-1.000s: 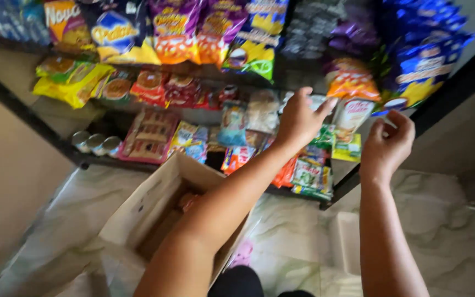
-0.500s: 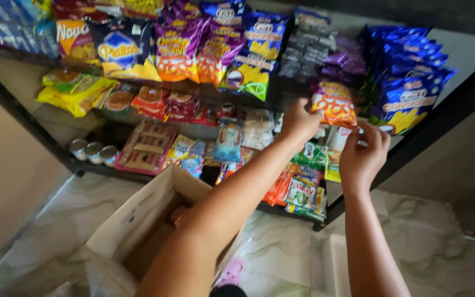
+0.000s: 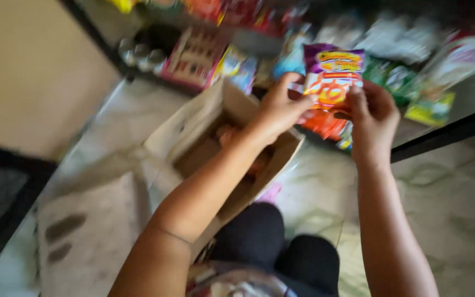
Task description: Sort individual packets of retail snacks, detergents, and household dry goods from floor levels and shelving displays into a designated cardboard packing box.
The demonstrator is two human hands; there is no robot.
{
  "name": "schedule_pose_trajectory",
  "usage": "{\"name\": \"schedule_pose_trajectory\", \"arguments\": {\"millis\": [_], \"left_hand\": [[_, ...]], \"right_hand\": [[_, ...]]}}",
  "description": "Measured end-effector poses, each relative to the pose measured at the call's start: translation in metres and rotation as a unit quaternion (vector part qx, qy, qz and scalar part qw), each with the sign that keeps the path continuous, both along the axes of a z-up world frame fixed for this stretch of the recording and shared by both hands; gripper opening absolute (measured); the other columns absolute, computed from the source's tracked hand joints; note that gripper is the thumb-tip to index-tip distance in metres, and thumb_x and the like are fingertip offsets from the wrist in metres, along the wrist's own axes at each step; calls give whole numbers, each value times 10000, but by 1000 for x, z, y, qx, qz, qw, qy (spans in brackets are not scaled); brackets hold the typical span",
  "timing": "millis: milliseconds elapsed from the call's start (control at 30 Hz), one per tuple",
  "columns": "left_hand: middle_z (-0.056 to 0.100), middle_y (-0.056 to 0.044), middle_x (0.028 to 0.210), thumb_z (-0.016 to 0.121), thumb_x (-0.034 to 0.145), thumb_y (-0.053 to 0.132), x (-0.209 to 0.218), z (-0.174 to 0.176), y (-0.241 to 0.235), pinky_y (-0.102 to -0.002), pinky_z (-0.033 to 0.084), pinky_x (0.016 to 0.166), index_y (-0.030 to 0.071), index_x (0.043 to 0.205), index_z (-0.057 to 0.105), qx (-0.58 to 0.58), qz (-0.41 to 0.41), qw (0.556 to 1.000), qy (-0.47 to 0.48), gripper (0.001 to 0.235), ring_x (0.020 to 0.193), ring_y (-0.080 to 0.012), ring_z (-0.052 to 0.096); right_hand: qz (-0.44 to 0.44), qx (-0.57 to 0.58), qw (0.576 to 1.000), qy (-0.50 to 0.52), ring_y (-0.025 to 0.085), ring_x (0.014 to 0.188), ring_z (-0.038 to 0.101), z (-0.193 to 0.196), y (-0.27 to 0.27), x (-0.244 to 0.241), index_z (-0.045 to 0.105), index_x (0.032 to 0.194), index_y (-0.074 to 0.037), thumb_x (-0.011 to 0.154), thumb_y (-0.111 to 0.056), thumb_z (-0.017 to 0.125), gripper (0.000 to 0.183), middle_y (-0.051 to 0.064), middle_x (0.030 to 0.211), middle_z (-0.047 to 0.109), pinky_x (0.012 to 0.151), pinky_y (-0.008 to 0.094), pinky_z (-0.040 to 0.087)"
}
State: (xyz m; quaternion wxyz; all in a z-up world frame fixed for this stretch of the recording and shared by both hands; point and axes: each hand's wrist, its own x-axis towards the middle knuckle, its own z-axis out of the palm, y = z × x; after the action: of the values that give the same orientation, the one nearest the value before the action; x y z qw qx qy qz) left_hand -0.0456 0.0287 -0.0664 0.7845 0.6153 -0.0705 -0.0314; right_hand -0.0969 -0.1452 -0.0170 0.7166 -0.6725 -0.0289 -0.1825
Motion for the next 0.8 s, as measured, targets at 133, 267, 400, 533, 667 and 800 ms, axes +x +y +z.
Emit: {"name": "schedule_pose_trajectory", "arguments": {"millis": [133, 267, 400, 533, 667, 800], "left_hand": [[704, -89, 954, 797, 839, 201, -25, -74, 71, -258, 537, 497, 59, 1257, 534, 77, -14, 992, 100, 514, 644, -119, 673], [713, -94, 939, 807, 727, 210, -27, -148, 111, -324, 581, 561, 48, 1230, 575, 198, -33, 944, 260, 577, 678, -162, 674], [802, -153, 1145, 762, 748, 194, 8, -341, 106, -375, 594, 871, -2, 1318, 709, 222, -50, 965, 128, 605, 1000, -261, 745], [564, -228, 1380, 862, 763, 275, 9, -326, 78, -407, 471, 1057, 23, 1557, 109, 334, 17, 897, 291, 1123, 1242, -340, 583], [555, -211, 1379, 923, 682, 252, 7, -256, 80, -397, 472, 1057, 43, 1510, 111, 388, -27, 850, 354, 1179, 1243, -331, 574], [602, -198, 1295, 874, 712, 230, -8, -234, 78, -409, 503, 1001, 34, 1448, 220, 388, 9, 864, 320, 1003, 1172, -331, 618]], "right_hand": [[78, -130, 986, 69, 132, 835, 664, -111, 19, 26, 685, 1130, 26, 1058, -173, 683, 212, 55, 951, 681, 706, 303, 592], [145, -328, 922, 143, 192, 813, 705, -169, 59, 46, 731, 1147, -36, 989, -260, 700, 275, 109, 919, 766, 716, 355, 566], [156, -432, 881, 113, 306, 845, 735, -247, 80, 78, 730, 1156, -55, 940, -253, 677, 298, 182, 965, 763, 736, 427, 584], [219, -643, 723, 126, 399, 980, 711, -303, 82, 91, 701, 1185, -71, 952, -204, 554, 306, 223, 1084, 733, 843, 510, 571], [270, -718, 637, 83, 399, 1024, 722, -386, 64, 113, 657, 1236, -60, 970, -202, 492, 343, 221, 1145, 727, 897, 520, 576], [251, -725, 621, 162, 424, 1014, 704, -389, 77, 104, 593, 1327, -54, 996, -259, 482, 405, 250, 1155, 700, 902, 561, 537]]}}
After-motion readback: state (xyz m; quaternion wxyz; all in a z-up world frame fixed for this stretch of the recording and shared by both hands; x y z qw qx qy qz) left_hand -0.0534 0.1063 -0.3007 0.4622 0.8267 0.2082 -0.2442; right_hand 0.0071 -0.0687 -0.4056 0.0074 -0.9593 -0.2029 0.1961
